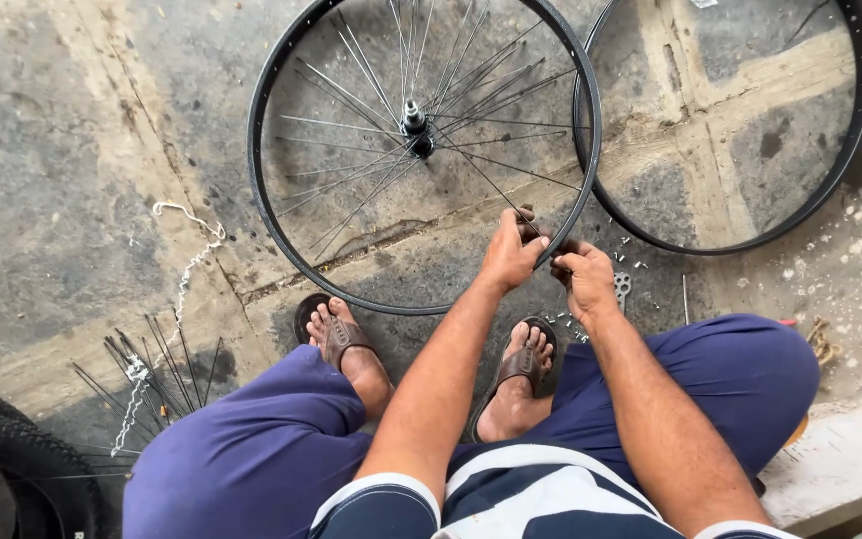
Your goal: The person sits on the floor and laces a bicycle wheel by inserting spokes through the rim and hub, then tightening the nipples with a spoke wrench. The person works methodically around the wheel, occasionally rotating it to reach different sections.
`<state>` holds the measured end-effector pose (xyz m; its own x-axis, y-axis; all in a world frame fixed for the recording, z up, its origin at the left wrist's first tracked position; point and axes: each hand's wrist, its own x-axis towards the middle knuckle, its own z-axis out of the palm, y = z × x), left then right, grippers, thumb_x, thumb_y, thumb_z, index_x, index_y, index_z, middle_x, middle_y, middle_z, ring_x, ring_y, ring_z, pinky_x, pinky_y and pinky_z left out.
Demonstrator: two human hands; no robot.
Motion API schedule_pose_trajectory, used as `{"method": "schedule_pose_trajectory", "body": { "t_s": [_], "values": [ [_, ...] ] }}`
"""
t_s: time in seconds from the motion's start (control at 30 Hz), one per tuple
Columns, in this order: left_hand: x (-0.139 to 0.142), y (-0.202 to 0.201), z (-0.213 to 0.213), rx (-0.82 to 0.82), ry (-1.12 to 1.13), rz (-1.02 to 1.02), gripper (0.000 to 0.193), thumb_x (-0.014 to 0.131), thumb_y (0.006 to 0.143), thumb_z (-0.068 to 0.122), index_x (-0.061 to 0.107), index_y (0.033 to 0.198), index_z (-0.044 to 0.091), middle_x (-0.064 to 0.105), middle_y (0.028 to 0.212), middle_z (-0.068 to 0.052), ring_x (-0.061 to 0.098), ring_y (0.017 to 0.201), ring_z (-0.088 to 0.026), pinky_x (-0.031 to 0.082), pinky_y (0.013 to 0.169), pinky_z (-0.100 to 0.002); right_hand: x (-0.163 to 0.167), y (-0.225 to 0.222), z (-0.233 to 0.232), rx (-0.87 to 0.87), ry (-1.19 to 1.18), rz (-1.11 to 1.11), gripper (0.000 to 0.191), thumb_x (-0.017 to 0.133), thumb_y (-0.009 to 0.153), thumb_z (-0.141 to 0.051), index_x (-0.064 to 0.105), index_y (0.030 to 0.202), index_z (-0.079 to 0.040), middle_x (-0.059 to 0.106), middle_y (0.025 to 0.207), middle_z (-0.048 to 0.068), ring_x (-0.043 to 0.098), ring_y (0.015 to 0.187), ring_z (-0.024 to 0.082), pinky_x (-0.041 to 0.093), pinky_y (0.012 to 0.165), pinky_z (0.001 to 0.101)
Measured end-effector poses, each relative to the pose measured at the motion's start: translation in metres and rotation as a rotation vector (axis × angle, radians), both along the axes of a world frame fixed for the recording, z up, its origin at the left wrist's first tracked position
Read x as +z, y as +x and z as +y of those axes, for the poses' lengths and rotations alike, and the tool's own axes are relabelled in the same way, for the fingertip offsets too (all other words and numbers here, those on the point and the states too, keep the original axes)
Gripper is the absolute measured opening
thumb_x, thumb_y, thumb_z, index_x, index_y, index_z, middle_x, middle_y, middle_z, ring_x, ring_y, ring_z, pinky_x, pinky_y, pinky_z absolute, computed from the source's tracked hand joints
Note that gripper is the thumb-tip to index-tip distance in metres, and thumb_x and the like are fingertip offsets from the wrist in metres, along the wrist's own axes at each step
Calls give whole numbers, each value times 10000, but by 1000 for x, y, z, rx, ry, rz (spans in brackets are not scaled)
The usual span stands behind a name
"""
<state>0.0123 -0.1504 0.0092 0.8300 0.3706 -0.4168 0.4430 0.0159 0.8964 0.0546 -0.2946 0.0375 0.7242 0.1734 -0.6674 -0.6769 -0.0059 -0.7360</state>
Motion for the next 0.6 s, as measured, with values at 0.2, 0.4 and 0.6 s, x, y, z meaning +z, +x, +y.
{"method": "schedule_pose_trajectory", "body": {
  "t_s": [0.2, 0.4, 0.6],
  "values": [
    [-8, 3, 1, 39, -52, 0, 431, 720, 939, 321, 531, 1222, 55, 714, 1064, -157, 700, 998, -292, 550, 856, -418, 0, -2, 0, 8, -19, -7, 219, 632, 869, 20, 697, 1076, -12, 703, 934, 39, 649, 788, 134, 544, 715, 278],
    [-12, 0, 1, -25, 54, 96, 429, 745, 932, 322, 543, 1201, 54, 721, 1030, -175, 683, 970, -302, 531, 853, -425, -1, -2, 1, 24, -21, 2, 220, 618, 868, 22, 693, 1073, -4, 708, 937, 45, 648, 787, 135, 540, 716, 276],
    [-19, 0, 0, 22, -144, -70, 465, 737, 885, 323, 539, 1199, 43, 719, 1060, -159, 717, 977, -292, 567, 856, -404, -5, -3, -5, 29, -12, -5, 208, 603, 882, 3, 695, 1069, -4, 698, 935, 49, 639, 796, 144, 537, 730, 278]
  ]
}}
